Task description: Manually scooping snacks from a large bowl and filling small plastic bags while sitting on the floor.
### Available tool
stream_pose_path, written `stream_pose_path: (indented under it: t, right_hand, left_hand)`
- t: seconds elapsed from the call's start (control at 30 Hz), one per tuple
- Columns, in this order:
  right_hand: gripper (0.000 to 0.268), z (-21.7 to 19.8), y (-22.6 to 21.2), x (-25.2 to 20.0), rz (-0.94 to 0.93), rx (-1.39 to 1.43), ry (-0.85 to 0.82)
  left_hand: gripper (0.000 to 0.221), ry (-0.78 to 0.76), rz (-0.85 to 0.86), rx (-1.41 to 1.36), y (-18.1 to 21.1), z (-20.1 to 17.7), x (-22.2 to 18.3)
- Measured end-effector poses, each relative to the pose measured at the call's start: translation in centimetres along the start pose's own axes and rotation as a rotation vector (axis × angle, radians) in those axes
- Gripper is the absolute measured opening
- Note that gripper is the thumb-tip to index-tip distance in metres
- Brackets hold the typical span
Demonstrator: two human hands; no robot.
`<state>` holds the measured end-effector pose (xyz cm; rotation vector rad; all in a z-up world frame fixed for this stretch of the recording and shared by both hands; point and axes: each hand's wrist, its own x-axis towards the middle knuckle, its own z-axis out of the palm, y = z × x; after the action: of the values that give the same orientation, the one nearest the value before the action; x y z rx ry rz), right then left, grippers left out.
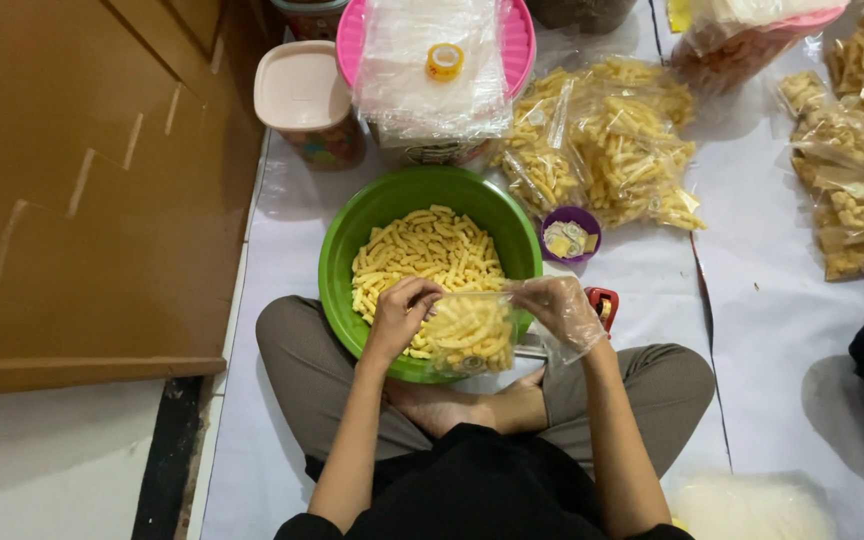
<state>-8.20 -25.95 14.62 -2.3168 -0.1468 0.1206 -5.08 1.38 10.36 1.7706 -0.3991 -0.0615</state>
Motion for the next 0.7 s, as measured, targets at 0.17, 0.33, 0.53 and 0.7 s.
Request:
stream_pose_path:
  t: [0.17,0.33,0.53,0.7]
  right_hand:
    - [0.014,1.1,1.5,0.1,-0.074,0.253,0.104]
    - [0.016,3.3,4.4,0.7,-0.095,0.358,0.159]
    - [0.013,3.6,3.1,0.2,-0.137,0.355,0.232]
    - [0.016,4.0,3.7,0.0,-0.144,0.333,0.232]
  left_hand:
    - [0.007,-0.028,-0.048,-0.095,-0.2,-0.5,-0.1]
    - [0.012,-0.042,-0.08,-0.095,0.0,-0.8,-0.4]
    - [0.014,0.033,-0.113,-0.055,-0.7,-0.7,-0.3]
    - [0.015,0.078,-0.117,-0.133,-0.7,-0.3,-0.3]
